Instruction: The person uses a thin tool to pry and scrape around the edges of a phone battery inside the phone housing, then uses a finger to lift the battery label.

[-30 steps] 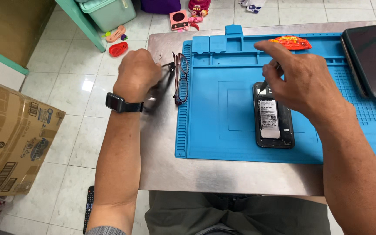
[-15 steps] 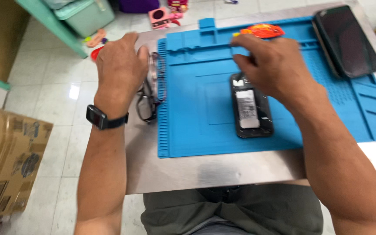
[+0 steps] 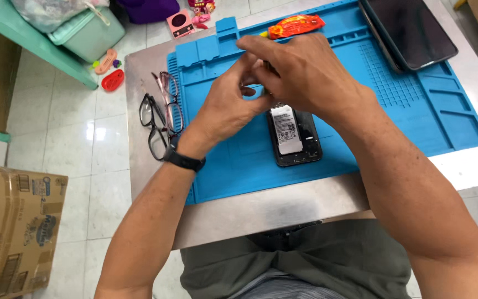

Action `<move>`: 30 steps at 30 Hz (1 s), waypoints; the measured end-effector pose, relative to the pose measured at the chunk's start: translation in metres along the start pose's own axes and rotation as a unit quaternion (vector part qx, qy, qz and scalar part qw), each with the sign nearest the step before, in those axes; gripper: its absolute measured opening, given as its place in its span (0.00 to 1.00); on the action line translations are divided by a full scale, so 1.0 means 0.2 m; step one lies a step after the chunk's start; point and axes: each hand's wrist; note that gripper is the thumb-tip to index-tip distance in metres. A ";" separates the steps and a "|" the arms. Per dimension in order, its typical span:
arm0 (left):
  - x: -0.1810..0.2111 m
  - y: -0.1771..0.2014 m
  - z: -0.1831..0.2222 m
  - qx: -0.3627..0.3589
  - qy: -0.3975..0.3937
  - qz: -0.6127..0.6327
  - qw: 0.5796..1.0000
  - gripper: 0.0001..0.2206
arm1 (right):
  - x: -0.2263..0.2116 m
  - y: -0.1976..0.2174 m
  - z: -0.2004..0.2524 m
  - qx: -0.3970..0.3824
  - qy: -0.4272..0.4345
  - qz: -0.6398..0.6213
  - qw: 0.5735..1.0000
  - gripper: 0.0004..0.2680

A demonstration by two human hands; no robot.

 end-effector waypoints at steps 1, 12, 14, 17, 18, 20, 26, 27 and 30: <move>-0.01 -0.02 0.01 0.017 -0.004 -0.003 1.000 0.29 | 0.02 -0.02 0.01 0.039 0.005 0.018 0.999 0.11; 0.01 -0.10 0.03 0.123 -0.105 -0.089 0.983 0.16 | 0.11 0.11 -0.03 0.037 -0.037 -0.091 0.994 0.11; -0.01 -0.09 0.04 0.111 -0.094 -0.090 0.985 0.23 | 0.20 0.11 0.01 0.071 -0.054 -0.103 0.991 0.16; -0.02 -0.07 0.05 0.086 -0.097 -0.091 0.987 0.30 | 0.37 0.11 0.15 0.042 -0.087 -0.054 0.994 0.10; -0.02 -0.07 0.05 0.073 -0.110 -0.101 0.986 0.29 | 0.45 0.09 0.22 0.051 -0.064 -0.001 0.997 0.10; -0.02 -0.06 0.04 0.061 -0.126 -0.110 0.984 0.29 | 0.54 0.06 0.33 0.059 -0.039 0.055 0.996 0.12; 0.01 -0.07 0.03 0.042 -0.159 -0.144 0.976 0.30 | 0.56 0.02 0.41 0.029 -0.113 0.015 0.993 0.09; 0.01 -0.06 0.03 0.040 -0.149 -0.135 0.979 0.28 | 0.58 0.01 0.41 0.038 -0.124 -0.011 0.992 0.08; 0.00 -0.04 0.04 0.036 -0.140 -0.133 0.981 0.22 | 0.63 0.01 0.44 0.035 -0.159 -0.062 0.985 0.07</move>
Point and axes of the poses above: each hand's wrist, its own z-axis away from the middle knuckle, its own y-axis out of the back of the hand, x = y × z, and after that the axes turned 11 degrees about x, right-handed
